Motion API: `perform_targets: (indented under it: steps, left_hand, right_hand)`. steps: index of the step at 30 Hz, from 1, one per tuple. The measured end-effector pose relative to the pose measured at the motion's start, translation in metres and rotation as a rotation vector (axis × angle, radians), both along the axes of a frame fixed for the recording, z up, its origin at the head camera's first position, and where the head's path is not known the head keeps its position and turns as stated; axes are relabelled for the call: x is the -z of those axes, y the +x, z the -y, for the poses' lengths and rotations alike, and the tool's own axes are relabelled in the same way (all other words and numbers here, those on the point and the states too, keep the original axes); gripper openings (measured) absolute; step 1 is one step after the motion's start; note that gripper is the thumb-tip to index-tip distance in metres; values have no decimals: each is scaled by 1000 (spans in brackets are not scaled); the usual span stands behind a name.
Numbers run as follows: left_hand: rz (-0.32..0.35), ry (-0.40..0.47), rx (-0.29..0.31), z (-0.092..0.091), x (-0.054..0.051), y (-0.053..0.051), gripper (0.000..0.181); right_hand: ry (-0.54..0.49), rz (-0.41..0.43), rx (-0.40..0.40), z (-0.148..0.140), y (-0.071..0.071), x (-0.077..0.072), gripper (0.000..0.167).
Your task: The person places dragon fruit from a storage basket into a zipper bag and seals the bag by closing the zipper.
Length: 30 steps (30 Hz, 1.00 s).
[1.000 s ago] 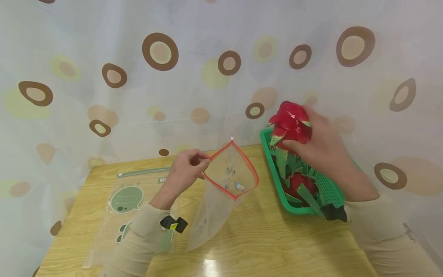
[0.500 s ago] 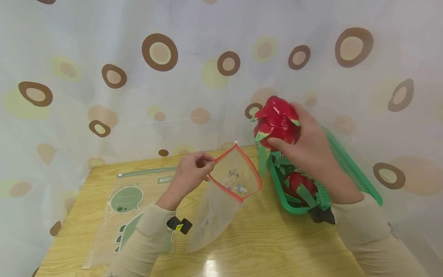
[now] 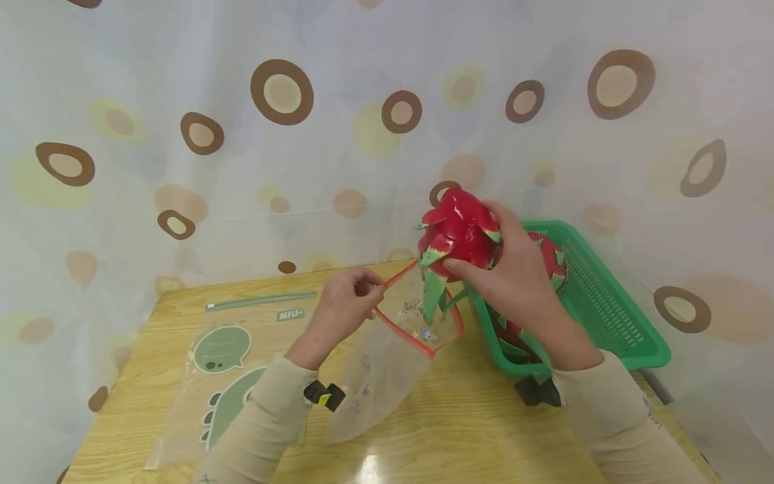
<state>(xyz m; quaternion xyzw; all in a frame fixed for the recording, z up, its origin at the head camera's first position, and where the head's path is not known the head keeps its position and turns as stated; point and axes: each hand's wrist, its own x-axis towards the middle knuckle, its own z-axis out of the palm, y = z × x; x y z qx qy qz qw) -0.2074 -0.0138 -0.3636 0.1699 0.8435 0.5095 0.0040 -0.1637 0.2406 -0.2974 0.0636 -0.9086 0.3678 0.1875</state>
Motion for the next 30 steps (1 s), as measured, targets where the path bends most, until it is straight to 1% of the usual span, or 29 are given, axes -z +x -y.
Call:
perform_targets:
  steps: [4, 7, 11, 14, 17, 21, 25, 30]
  left_hand:
    - [-13, -10, -5, -1, 0, -1, 13]
    - [-16, -12, -9, -1, 0, -1, 13]
    - [-24, -10, -16, -1, -1, 0, 13]
    - [-23, -4, -23, -1, -2, 0, 14]
    - [-15, 5, -36, -1, -3, 0, 15]
    - [-17, 19, -46, 1, -3, 0, 16]
    - [-42, 12, -51, 1, -3, 0, 16]
    - [-75, 7, -62, 2, -4, 0, 18]
  right_hand:
    - [-52, 49, -39, 5, 2, 4, 91]
    - [-72, 72, -59, 10, 4, 10, 90]
    - [-117, 88, -112, 15, 8, 18, 90]
    - [-152, 120, -152, 19, 11, 23, 90]
    - [-148, 152, -163, 23, 14, 27, 90]
    - [-121, 188, -157, 27, 18, 31, 92]
    - [-99, 197, -147, 30, 20, 34, 92]
    - [-105, 214, -183, 33, 20, 38, 92]
